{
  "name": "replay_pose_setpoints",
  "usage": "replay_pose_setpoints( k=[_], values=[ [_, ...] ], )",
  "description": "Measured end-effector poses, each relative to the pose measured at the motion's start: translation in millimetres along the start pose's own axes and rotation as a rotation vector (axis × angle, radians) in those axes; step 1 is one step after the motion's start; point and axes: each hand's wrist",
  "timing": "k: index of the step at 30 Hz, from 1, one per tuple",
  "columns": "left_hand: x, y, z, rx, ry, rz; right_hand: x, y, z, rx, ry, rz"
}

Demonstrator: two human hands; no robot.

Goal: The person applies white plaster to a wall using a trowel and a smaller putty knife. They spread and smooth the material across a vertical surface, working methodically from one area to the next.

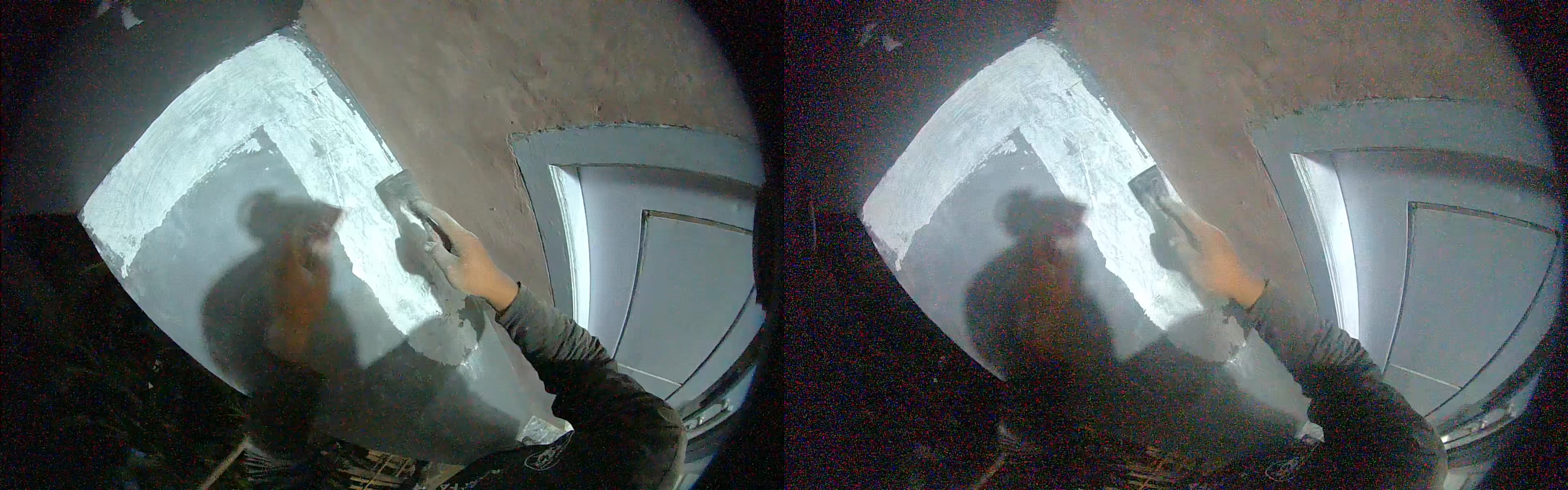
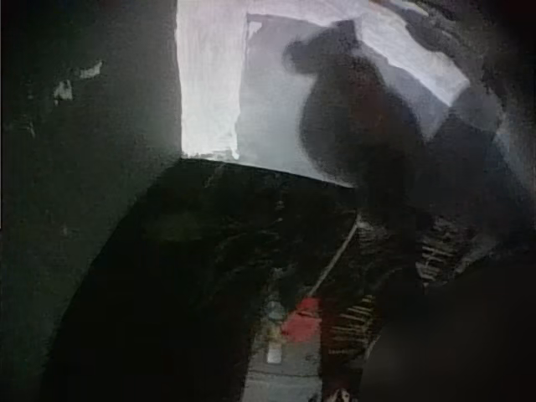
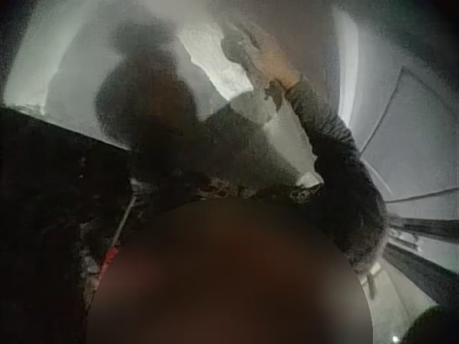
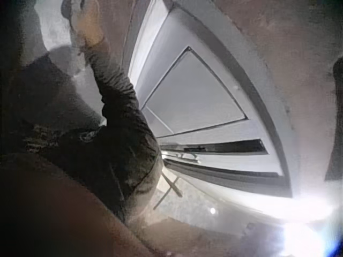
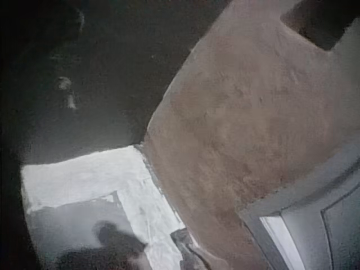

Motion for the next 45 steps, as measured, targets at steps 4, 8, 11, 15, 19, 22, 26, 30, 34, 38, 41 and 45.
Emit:
replay_pose_setpoints(
  k=[4,8,11,15,19,22,26,30,34,38,41,45],
  values=[
    [-23,44,-78,0.089,-0.295,-0.491,24,-10,-17,-0.039,-0.352,0.018],
    [-21,45,-115,-0.012,-0.416,-0.644,38,-20,-21,0.107,-0.142,0.329],
    [-16,32,-121,0.019,-0.439,-0.805,45,-22,-20,0.107,-0.137,0.369],
    [-14,25,-122,0.03,-0.349,-0.903,49,-22,-24,0.14,-0.067,0.481],
    [-14,25,-122,-0.005,-0.304,-0.841,44,-20,-35,0.141,-0.103,0.506],
    [-13,23,-121,0.011,-0.323,-0.892,39,-18,-41,0.126,-0.11,0.513],
    [-9,21,-121,0.011,-0.317,-0.913,35,-14,-44,0.104,-0.105,0.496],
    [-6,22,-121,-0.013,-0.306,-0.954,37,-11,-44,0.105,-0.092,0.459],
    [-7,24,-122,-0.019,-0.323,-0.938,38,-10,-46,0.071,-0.097,0.476],
    [-10,24,-121,-0.024,-0.341,-0.951,35,-11,-47,0.052,-0.118,0.443],
    [-10,24,-122,-0.097,-0.379,-0.908,34,-10,-48,0.071,-0.107,0.442],
    [-8,24,-122,-0.223,-0.439,-0.897,36,-10,-46,-0.008,-0.188,0.421]
  ],
)
Point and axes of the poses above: each hand's wrist, its own z-axis away from the middle knuckle, its own y-axis out of the back of the hand, x = y × z, and after that the axes turned 7 degrees about -x, right-handed
